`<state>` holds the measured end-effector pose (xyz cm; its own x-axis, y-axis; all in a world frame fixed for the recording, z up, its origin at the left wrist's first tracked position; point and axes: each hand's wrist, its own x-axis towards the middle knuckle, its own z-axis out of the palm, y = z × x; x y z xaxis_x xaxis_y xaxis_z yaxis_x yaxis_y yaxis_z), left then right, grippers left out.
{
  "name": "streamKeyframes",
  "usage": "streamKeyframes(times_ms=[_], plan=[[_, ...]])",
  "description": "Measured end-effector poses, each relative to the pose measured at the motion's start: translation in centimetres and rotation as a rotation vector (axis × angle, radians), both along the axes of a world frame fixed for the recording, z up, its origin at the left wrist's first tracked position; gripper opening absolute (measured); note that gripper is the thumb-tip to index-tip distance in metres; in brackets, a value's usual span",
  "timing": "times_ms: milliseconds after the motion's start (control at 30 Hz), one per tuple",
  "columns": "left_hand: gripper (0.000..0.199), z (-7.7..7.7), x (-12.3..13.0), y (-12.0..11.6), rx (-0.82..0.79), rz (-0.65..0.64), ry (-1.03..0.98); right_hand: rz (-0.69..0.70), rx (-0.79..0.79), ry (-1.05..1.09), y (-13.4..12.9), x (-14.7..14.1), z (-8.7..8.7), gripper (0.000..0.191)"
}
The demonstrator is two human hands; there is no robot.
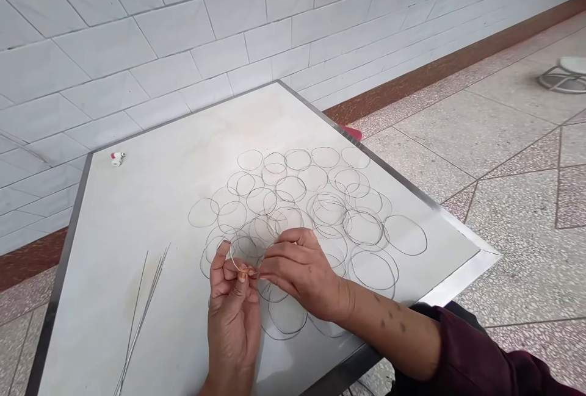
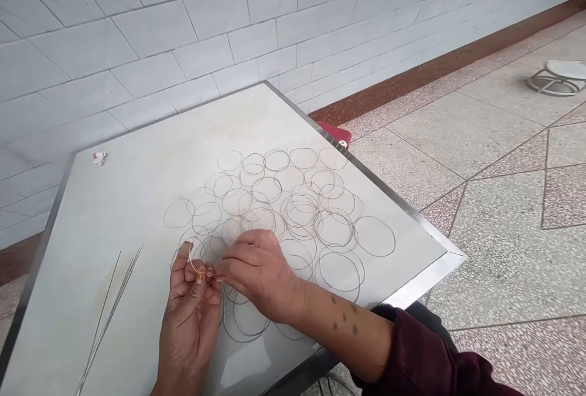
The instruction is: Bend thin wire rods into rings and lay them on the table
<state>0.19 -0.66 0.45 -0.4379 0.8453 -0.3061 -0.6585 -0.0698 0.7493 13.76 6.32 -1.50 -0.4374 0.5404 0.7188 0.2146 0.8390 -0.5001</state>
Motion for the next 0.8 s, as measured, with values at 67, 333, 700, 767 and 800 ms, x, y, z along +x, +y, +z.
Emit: streamKeyframes(times_ms=[67,333,700,767,800], plan=[[0.053,-0.07,0.02,-0.02,-0.007,0.001,0.009,-0.020,0.026,-0.056,-0.11,0.03,-0.12,0.004],[0.053,-0.42,-0.04,0.06,-0.042,0.051,0.101,-0.022,0.147,-0.101,-0.41,0.09,-0.04,0.016],[0.053,-0.74,-0.22,0.08,-0.061,0.065,0.133,0.035,0.196,-0.139,-0.06,0.11,0.15,0.024],[0.054,-0.71,-0.21,0.16,-0.058,0.069,0.123,0.026,0.222,-0.143,-0.01,0.16,0.20,0.024],[0.055,-0.68,-0.19,0.18,-0.056,0.069,0.118,0.025,0.234,-0.137,-0.01,0.20,0.22,0.023]])
